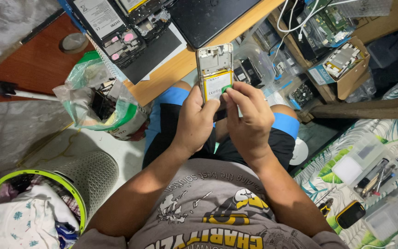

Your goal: The person disassembles a smartphone using a screwdriver, removing screws and prying open the casing to access internal components. They then place the device aside and pick up a battery to continue working on it.

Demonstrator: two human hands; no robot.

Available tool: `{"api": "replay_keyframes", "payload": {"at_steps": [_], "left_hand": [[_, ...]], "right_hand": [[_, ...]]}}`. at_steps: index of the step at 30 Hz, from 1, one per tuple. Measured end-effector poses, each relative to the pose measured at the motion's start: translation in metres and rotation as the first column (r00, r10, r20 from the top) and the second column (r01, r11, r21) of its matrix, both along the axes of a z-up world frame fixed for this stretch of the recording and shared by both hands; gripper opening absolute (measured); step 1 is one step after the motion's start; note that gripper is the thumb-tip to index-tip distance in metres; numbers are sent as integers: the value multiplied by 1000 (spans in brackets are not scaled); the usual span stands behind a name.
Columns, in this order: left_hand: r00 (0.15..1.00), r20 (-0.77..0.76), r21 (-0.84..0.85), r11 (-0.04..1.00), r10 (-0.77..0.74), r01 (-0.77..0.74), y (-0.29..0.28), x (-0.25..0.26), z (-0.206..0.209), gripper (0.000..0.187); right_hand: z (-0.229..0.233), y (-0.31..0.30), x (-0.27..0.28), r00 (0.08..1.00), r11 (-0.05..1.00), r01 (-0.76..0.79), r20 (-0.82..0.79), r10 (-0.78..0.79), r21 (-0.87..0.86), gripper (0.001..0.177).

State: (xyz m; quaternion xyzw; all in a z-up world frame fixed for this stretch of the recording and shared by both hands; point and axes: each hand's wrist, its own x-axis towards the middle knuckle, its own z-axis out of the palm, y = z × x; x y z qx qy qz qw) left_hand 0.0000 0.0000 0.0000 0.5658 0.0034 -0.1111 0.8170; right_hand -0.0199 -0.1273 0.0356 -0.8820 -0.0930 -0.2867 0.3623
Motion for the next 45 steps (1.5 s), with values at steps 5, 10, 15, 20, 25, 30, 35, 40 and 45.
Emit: {"api": "replay_keyframes", "payload": {"at_steps": [5,10,15,20,25,30,35,40,45], "left_hand": [[998,-56,-9,1000,7,-8,-3,5,-20,31],[997,-66,-245,969,-35,17,-5,10,-30,38],[998,14,71,996,-53,52,-9,5,-28,36],[999,23,73,996,-49,47,-14,-1,-22,30],[998,4,68,996,-56,55,-12,-1,-18,31],[997,-32,166,983,-73,77,-9,-1,-15,29],[995,-8,107,989,-99,100,-6,-3,-15,29],[994,-20,241,964,-109,110,-2,-14,-9,21],[990,58,160,980,-132,121,0,-27,-7,24]], "right_hand": [[-13,-5,4,1000,999,16,-2,-16,-43,17],[-21,-5,1,999,999,4,-43,-3,42,19],[-22,-11,-2,999,999,20,-45,-19,32,18],[-20,-12,-6,999,1000,3,-45,-3,2,17],[-17,-9,-10,996,998,-24,-89,28,51,15],[-16,-15,-6,991,998,-59,-117,61,27,17],[-22,-18,-1,977,995,-54,-201,69,84,15],[-21,-16,-11,980,998,-49,-191,57,45,19],[-17,-13,-25,997,997,-66,-54,64,-43,28]]}}
